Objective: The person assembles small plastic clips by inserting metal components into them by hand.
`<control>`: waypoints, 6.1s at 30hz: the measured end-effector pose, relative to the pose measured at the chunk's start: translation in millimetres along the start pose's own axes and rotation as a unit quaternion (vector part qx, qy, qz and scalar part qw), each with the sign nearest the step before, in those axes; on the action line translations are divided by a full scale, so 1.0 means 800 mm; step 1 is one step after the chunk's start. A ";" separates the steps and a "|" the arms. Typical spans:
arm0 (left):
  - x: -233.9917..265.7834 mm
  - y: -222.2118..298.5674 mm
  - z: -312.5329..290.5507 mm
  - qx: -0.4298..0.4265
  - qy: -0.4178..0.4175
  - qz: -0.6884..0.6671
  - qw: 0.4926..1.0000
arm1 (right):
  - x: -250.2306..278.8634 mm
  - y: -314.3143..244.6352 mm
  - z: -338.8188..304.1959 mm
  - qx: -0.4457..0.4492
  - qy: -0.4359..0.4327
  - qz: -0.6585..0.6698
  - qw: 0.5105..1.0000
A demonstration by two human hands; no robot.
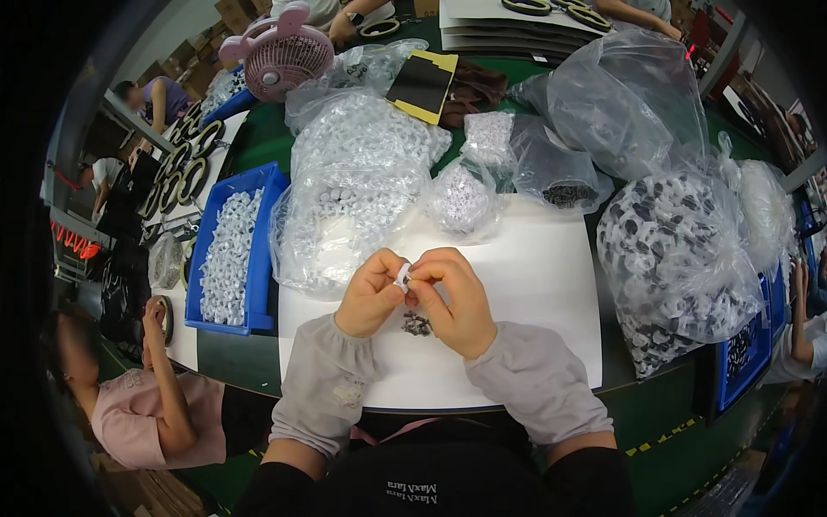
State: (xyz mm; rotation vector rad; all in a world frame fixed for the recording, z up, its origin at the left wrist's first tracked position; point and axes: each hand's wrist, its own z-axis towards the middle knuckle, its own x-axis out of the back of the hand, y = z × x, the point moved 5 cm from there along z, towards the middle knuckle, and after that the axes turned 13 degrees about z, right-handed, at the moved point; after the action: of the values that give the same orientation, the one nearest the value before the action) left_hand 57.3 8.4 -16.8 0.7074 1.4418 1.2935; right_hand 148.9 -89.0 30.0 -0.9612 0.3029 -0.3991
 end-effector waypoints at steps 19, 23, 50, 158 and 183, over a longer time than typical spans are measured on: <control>0.014 0.041 -0.011 0.027 0.067 0.049 0.996 | 0.002 0.030 0.000 -0.251 -0.049 0.298 0.920; 0.104 0.103 -0.043 -0.294 0.217 -0.129 0.922 | 0.005 0.038 0.001 -0.229 -0.030 0.239 0.943; 0.117 0.050 -0.028 0.025 0.402 0.128 0.906 | -0.001 0.051 -0.016 -0.117 -0.244 -0.161 0.949; 0.017 0.015 -0.005 0.025 0.034 0.042 0.998 | 0.014 0.011 0.008 -0.086 0.020 0.028 0.996; 0.006 0.004 -0.002 0.046 -0.019 -0.001 0.999 | 0.016 0.011 0.002 -0.053 0.002 0.007 0.999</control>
State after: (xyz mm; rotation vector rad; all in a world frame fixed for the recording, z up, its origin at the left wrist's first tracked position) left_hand 53.7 12.5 -15.5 0.7873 1.4779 1.2111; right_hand 162.5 -88.9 22.8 -1.0625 0.3371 -0.3753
